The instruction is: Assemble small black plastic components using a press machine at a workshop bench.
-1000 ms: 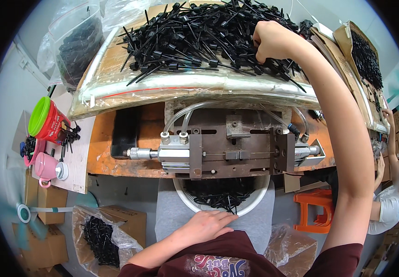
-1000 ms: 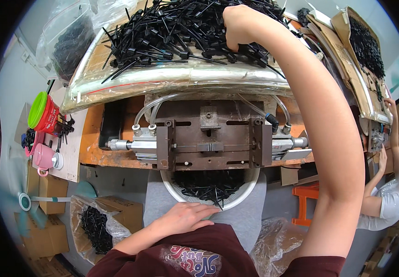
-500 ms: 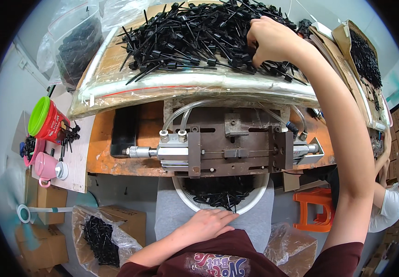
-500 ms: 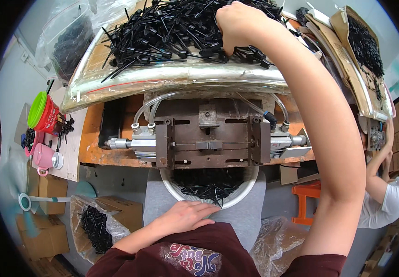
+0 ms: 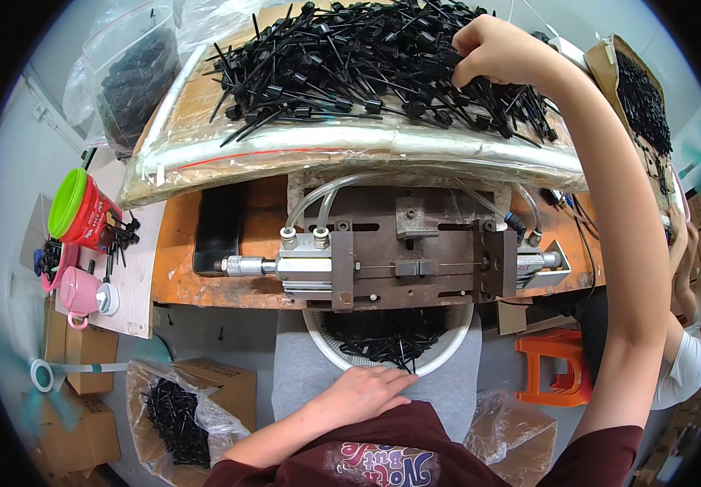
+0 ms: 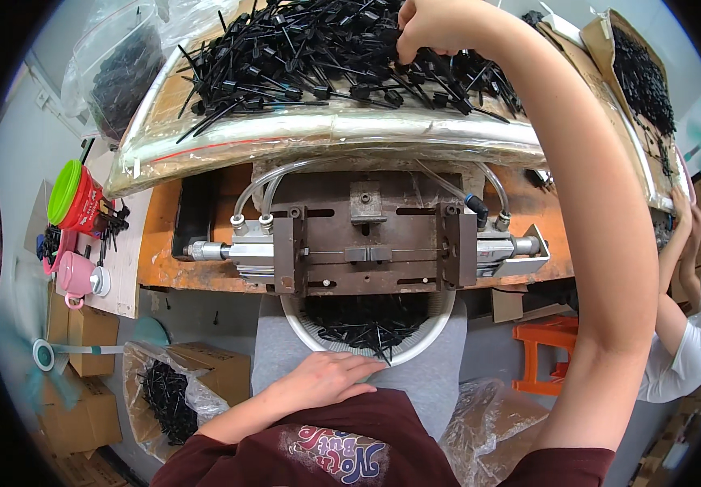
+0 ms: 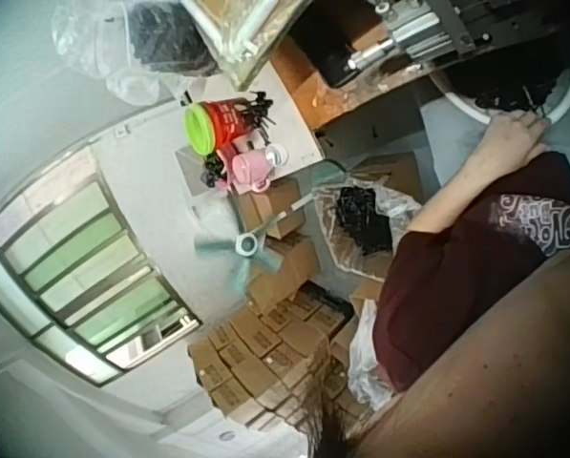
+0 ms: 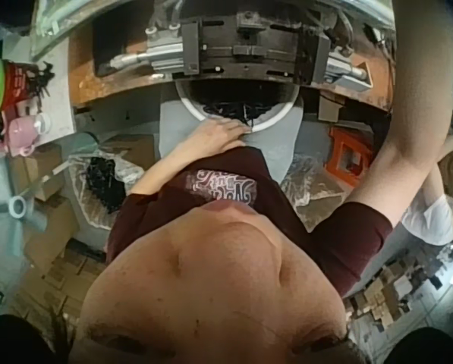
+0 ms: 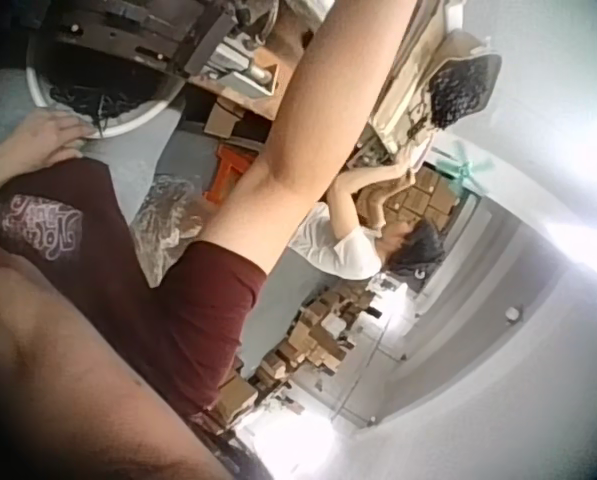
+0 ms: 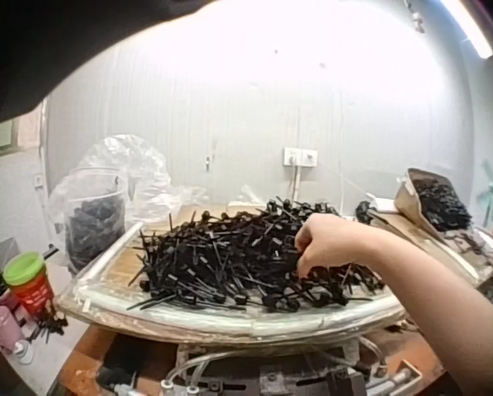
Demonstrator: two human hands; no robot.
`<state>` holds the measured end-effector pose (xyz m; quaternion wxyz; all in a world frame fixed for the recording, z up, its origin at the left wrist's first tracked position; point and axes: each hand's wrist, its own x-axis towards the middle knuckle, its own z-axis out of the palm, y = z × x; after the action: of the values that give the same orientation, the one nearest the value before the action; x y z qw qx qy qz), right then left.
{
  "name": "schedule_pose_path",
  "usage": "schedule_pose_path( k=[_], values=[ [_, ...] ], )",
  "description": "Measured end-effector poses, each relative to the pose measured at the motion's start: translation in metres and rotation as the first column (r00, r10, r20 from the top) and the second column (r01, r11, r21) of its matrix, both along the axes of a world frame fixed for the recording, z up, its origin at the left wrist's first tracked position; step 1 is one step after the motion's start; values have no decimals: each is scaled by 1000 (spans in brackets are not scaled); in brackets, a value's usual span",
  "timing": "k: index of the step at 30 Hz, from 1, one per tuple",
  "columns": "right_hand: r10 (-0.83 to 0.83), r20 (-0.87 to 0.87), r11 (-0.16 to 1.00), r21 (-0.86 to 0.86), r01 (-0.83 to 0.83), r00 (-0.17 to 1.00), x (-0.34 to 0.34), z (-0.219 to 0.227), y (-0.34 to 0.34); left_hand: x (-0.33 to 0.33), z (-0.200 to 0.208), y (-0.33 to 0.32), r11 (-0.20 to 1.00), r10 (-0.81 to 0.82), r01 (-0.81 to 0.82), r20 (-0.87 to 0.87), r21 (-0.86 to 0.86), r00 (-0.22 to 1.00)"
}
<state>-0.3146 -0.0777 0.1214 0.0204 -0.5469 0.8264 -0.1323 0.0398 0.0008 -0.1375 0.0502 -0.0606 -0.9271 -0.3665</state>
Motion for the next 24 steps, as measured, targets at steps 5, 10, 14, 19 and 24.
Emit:
schedule_pose_path(
  k=[5, 10, 14, 19, 24],
  values=[
    [147, -330, 973, 217, -77, 932, 10, -3, -3, -1, -2, 1, 1000, -3, 3, -1, -15, 1000],
    [196, -608, 949, -78, -304, 769, 10, -35, 1, 0, -1, 3, 999, -13, 15, 38, -43, 999],
    [137, -410, 991, 46, -130, 902, 18, -28, -7, 4, -2, 2, 999, -10, 13, 63, -50, 998],
    [99, -243, 994, 65, -85, 965, 9, -11, -2, 2, 0, 2, 999, -14, 17, 65, -40, 998],
    [75, -103, 997, -13, -76, 992, 2, 3, 11, 4, -2, 3, 999, 5, -3, 52, -38, 999]
  ],
)
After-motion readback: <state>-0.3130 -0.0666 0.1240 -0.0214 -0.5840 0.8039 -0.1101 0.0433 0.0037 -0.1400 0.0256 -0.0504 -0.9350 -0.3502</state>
